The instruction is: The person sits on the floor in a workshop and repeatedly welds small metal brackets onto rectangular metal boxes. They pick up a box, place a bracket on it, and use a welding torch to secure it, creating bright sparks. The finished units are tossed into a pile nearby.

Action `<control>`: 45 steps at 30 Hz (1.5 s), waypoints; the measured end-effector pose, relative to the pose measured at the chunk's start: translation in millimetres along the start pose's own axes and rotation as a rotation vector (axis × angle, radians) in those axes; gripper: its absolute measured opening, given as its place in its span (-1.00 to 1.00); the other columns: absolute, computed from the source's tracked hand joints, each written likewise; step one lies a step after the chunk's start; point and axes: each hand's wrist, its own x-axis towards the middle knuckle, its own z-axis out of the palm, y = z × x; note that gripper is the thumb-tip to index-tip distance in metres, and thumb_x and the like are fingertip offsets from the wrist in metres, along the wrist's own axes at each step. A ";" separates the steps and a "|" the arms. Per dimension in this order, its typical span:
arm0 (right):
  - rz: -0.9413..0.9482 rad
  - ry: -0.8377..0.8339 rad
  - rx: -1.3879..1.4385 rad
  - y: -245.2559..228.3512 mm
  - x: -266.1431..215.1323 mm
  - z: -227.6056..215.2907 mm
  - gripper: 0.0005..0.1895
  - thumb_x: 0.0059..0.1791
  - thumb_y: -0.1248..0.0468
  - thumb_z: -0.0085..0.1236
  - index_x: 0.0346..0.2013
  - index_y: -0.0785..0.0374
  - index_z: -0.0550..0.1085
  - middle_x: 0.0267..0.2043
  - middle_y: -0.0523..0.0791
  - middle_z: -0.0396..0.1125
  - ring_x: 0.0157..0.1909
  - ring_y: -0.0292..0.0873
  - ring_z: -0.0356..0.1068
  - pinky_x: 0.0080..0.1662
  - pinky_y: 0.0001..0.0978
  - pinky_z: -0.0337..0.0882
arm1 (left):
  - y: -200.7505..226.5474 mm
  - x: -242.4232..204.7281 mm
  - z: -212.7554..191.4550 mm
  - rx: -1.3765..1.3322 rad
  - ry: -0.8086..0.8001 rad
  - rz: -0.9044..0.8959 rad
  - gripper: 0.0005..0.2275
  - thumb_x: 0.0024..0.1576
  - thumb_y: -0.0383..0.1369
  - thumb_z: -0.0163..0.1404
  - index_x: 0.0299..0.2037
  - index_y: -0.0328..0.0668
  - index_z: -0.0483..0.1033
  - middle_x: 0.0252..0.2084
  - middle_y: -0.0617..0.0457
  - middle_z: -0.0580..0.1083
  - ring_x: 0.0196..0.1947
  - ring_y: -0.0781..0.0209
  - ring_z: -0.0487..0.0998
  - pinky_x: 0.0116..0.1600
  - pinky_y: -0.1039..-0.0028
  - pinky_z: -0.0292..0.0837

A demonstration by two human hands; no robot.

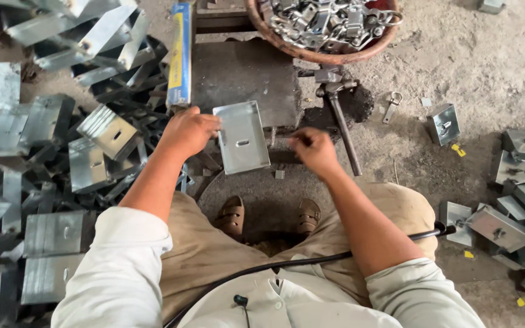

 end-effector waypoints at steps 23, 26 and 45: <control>-0.160 -0.032 0.000 -38.3 6.7 1.9 -0.38 -0.16 0.18 0.34 0.11 0.32 0.35 -0.09 0.09 0.50 -0.05 0.14 0.53 -0.06 -0.13 0.50 | 138.6 381.3 61.3 -0.002 0.367 0.006 -0.29 0.03 0.09 0.11 0.32 -0.19 0.40 0.34 -0.20 0.28 0.34 -0.46 0.25 0.10 -0.27 0.27; -0.211 0.017 0.009 -32.6 8.1 -3.9 -0.33 -0.19 0.27 0.34 0.18 0.35 0.34 -0.05 0.13 0.48 -0.01 0.19 0.48 -0.03 -0.10 0.49 | 138.0 402.4 77.3 -0.045 0.080 -0.235 -0.41 0.16 0.12 0.02 0.23 -0.16 0.41 0.37 -0.17 0.24 0.39 -0.33 0.13 0.30 -0.25 0.10; -0.601 0.310 -0.206 -29.2 4.7 -56.5 -0.24 -0.20 0.33 0.36 0.27 0.25 0.29 0.11 0.06 0.37 0.09 0.04 0.37 0.11 -0.15 0.42 | 146.9 143.5 -12.3 -1.189 0.099 0.116 -0.86 0.38 -0.36 -0.05 -0.19 -0.23 0.46 -0.29 0.06 0.61 -0.29 0.38 0.73 -0.29 0.58 0.66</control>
